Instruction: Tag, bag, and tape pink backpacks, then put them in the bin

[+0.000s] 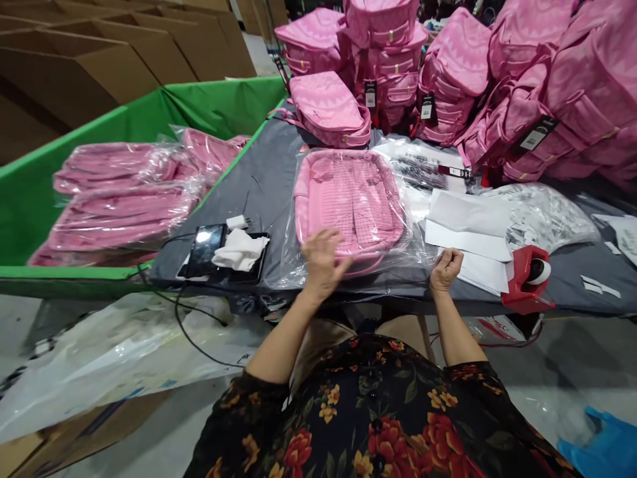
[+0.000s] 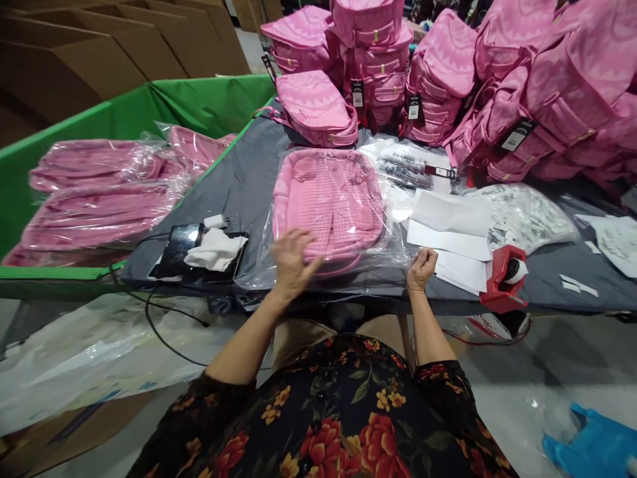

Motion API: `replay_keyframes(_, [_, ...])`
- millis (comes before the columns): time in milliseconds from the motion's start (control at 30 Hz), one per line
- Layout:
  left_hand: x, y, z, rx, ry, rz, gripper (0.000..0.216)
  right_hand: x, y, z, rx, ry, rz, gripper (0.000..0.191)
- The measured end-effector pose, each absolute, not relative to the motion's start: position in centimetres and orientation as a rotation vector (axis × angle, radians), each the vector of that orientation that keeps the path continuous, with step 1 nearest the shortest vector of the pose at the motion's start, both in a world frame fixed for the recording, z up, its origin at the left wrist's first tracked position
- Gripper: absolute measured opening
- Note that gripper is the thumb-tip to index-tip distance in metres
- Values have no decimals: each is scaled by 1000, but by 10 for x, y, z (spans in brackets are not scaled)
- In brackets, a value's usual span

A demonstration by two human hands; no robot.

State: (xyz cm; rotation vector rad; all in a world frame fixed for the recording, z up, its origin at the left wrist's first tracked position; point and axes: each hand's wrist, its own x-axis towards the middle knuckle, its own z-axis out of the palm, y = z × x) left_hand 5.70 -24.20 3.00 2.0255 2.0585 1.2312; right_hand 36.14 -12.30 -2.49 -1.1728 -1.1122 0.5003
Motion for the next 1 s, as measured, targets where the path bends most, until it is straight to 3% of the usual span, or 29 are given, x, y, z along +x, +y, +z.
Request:
replay_keyframes(100, [107, -201, 48, 2309, 1707, 925, 42, 358, -124, -23, -1163, -1101, 492, 58])
replay_keyframes(233, [122, -176, 47, 2311, 1588, 725, 33, 358, -125, -22, -1156, -1116, 503, 59])
replay_keyframes(533, [50, -245, 22, 2369, 1855, 996, 5, 359, -122, -31, -1182, -1094, 556, 56])
replay_keyframes(700, [37, -222, 24, 2281, 1842, 1055, 12, 357, -123, -24, -1176, -1149, 570, 53])
replay_keyframes(1000, [10, -161, 25, 1654, 1332, 854, 28, 359, -92, -5, -1477, -1333, 641, 43])
